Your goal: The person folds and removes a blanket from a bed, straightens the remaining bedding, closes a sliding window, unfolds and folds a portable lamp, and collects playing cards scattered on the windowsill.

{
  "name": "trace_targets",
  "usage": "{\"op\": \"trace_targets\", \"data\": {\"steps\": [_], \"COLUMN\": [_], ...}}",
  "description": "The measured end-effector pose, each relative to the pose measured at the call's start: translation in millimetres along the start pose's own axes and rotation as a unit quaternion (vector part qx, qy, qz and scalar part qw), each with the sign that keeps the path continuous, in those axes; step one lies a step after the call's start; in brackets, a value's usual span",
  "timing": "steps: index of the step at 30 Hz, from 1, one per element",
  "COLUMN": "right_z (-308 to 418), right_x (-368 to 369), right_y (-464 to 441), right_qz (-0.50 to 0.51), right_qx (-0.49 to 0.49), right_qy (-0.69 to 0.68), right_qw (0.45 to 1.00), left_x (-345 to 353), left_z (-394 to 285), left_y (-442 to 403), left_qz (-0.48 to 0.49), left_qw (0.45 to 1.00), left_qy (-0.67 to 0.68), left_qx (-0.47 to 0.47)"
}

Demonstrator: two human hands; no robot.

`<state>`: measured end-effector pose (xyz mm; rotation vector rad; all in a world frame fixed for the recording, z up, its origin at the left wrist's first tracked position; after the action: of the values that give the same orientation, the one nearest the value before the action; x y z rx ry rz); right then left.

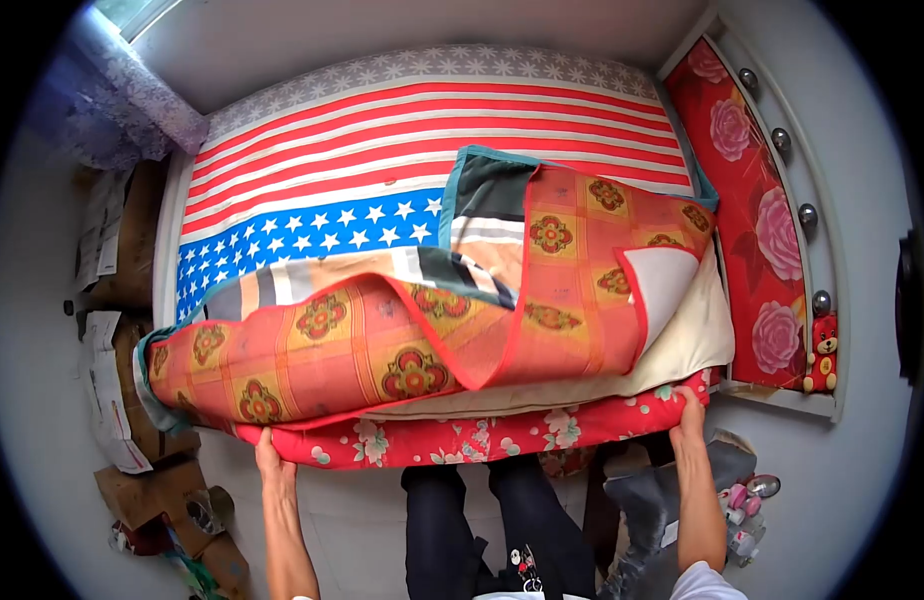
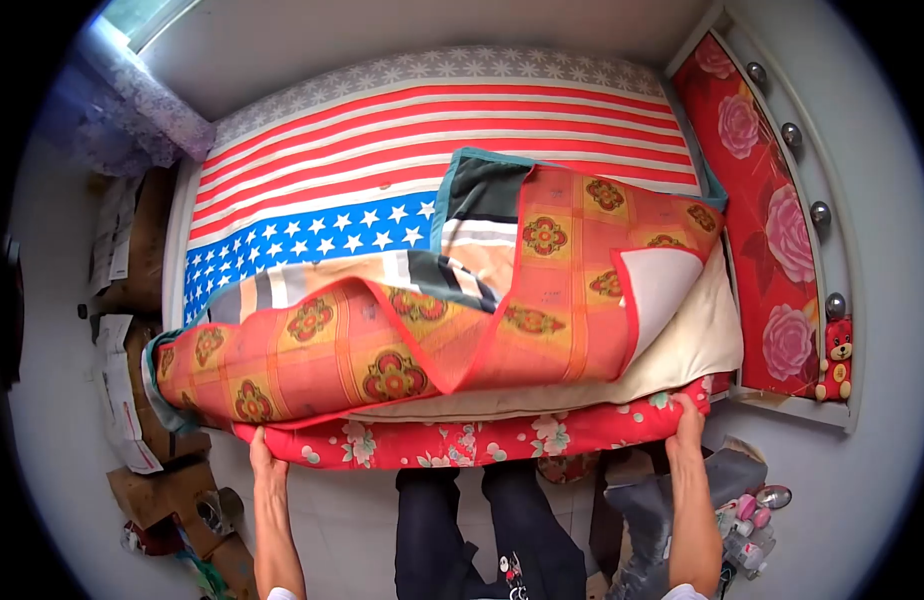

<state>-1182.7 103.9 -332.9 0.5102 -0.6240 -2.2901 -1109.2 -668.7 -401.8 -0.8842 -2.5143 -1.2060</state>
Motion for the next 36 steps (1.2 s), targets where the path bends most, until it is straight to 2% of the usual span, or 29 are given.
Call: {"op": "trace_targets", "data": {"steps": [6, 11, 15, 19, 23, 25, 30, 36], "right_z": [-9, -1, -25, -47, -4, 10, 1, -24], "right_x": [-34, -7, 7, 28, 16, 11, -4, 10], "right_y": [28, 40, 34, 41, 85, 106, 131, 104], "right_qz": [-0.019, -0.038, -0.033, -0.071, -0.063, -0.053, -0.062, -0.071], "right_qx": [-0.048, -0.075, -0.081, -0.087, 0.009, -0.020, -0.021, -0.014], "right_qy": [-0.034, -0.034, -0.017, 0.004, -0.016, -0.040, -0.075, -0.062], "right_qw": [0.998, 0.996, 0.996, 0.994, 0.998, 0.998, 0.995, 0.995], "left_x": [-34, -11, -23, -18, -31, -21, -6, -1], "left_z": [3, 2, 8, 15, -8, -23, -44, -24], "left_y": [15, 22, -3, -24, -27, -24, -17, -30], "left_qz": [0.019, 0.016, -0.053, -0.144, -0.155, -0.117, -0.141, -0.192], "left_qw": [1.000, 1.000, 0.998, 0.986, 0.976, 0.980, 0.968, 0.960], "left_qy": [0.015, -0.012, -0.043, -0.089, -0.152, -0.151, -0.191, -0.201], "left_qx": [0.013, 0.000, 0.008, -0.007, 0.002, 0.051, 0.078, 0.013]}}
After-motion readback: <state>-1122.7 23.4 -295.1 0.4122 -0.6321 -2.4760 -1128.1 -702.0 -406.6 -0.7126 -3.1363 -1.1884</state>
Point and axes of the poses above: each hand's wrist, its own y-axis away from the middle knuckle, its own x-axis out of the palm, z = x × y, the point moved 1 cm from there along -y, towards the middle knuckle, and after that the axes turned 7 degrees about y, right-handed, at the moved point
